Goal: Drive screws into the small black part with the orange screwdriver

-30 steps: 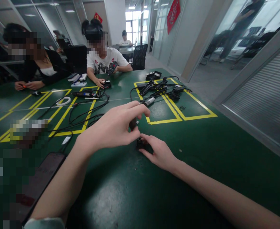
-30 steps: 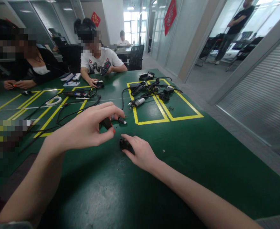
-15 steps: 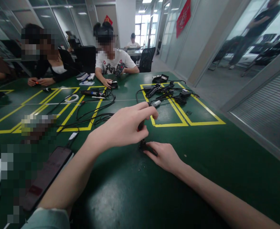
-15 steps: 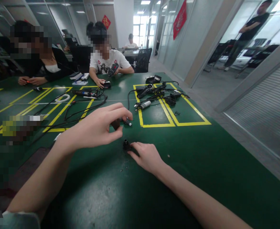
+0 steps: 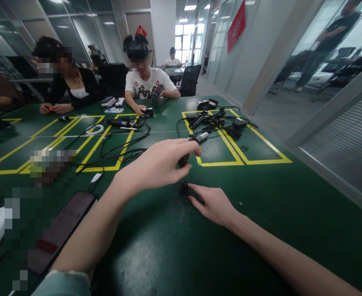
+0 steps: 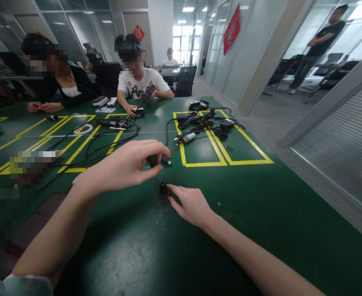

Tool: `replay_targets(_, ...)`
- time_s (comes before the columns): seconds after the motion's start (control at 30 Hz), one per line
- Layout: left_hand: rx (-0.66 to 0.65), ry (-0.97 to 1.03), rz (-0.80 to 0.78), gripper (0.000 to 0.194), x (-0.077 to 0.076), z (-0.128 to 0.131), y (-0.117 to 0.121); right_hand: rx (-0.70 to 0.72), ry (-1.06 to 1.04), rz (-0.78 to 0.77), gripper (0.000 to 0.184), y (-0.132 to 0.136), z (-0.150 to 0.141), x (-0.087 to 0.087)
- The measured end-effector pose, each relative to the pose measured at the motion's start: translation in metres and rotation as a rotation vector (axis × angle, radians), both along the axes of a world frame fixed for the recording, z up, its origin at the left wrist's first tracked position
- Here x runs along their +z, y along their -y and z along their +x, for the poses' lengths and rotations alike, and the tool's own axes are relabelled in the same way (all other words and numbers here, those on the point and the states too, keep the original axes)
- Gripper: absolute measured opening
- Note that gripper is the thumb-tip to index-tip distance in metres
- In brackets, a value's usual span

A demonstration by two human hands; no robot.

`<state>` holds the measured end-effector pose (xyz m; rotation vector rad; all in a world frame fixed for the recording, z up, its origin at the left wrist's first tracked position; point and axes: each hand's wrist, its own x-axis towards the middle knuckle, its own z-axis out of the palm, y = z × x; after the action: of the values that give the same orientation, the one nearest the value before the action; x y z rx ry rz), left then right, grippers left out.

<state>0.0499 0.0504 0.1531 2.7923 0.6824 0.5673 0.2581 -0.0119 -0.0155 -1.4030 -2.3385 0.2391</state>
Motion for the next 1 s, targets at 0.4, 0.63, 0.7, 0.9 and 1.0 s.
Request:
replay_targets(0.4,-0.015,0.018,0.012,0.024,-0.0003,-0.0009,-0.0013,0.036,-0.043,0.012,0.022,0.0009,0.0033,-0.0004)
replay_targets(0.63,0.050,-0.005,0.012,0.020,0.0002,0.0000,-0.0025,-0.034,-0.061,0.032,0.035,-0.0019,0.0037,0.0004)
replay_targets(0.7,0.072,-0.022,0.026,0.020,0.0001,0.0011,-0.0025,0.013,-0.016,0.005,0.040,-0.0026,0.0034,0.0006)
replay_targets(0.9,0.032,-0.019,0.013,0.031,0.0025,-0.0018,0.0004,0.050,-0.054,-0.008,0.032,-0.0025,0.0034,0.0001)
replay_targets(1.0,-0.026,-0.007,-0.030,0.037,0.0042,-0.0049,0.0014,0.044,-0.063,-0.016,0.028,-0.0020,0.0031,0.0008)
